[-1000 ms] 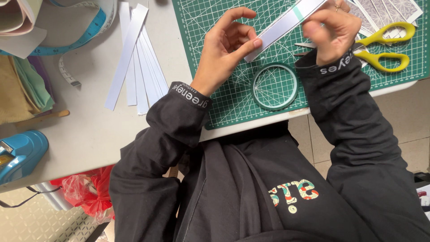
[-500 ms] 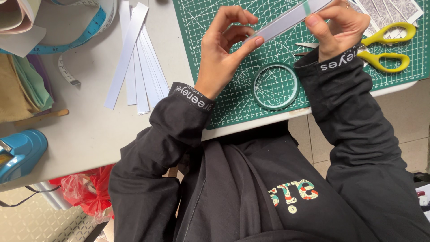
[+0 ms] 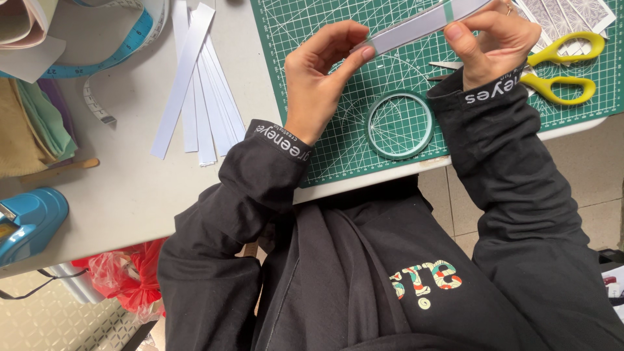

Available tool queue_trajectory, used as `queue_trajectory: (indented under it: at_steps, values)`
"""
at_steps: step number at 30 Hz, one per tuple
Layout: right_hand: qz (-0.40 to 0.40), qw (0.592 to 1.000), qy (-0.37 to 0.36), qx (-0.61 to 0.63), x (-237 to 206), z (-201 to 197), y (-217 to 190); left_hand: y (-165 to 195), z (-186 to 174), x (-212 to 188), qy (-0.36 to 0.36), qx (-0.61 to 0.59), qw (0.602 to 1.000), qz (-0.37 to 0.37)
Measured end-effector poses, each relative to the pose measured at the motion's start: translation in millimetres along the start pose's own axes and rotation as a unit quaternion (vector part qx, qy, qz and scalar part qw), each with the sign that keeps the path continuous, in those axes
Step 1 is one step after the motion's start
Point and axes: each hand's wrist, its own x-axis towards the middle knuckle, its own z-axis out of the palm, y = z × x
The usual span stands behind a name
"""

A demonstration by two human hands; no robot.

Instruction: The person assembles paper crafts by applying double-sided tape to white paper strips and attaching them to patterned paper pieces. They use scissors to trim the tape and fold the strips to form small rectangular units, repeating the process for multiple items.

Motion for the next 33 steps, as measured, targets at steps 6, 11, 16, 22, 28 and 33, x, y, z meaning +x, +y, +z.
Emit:
queue_trajectory:
  at_steps: [6,11,16,22,28,33]
  values:
    - [-0.01,1.0,-0.001,-0.009,-1.2,-3.2,4.9,-0.5,-2.8,2.5,-0.02,0.045,0.999,0.02]
    - [-0.023,1.0,0.009,0.001,1.9,2.2,-0.7,-0.7,-3.3,2.8,-0.041,0.042,0.998,-0.005]
    - [-0.058,0.989,-0.053,-0.127,4.4,3.6,-14.3,-2.5,-1.4,3.0,-0.041,0.008,0.999,-0.013]
    - [-0.081,0.966,-0.163,-0.183,4.8,1.8,-15.4,-9.1,6.4,-1.5,-0.01,-0.068,0.997,-0.041]
    - [-0.162,0.947,-0.173,-0.217,-1.8,6.0,-15.9,-17.3,17.9,-10.3,-0.035,-0.144,0.986,-0.081]
    - [-0.226,0.922,-0.172,-0.262,-3.4,5.8,-14.3,-19.2,17.9,-11.8,-0.031,-0.163,0.981,-0.101]
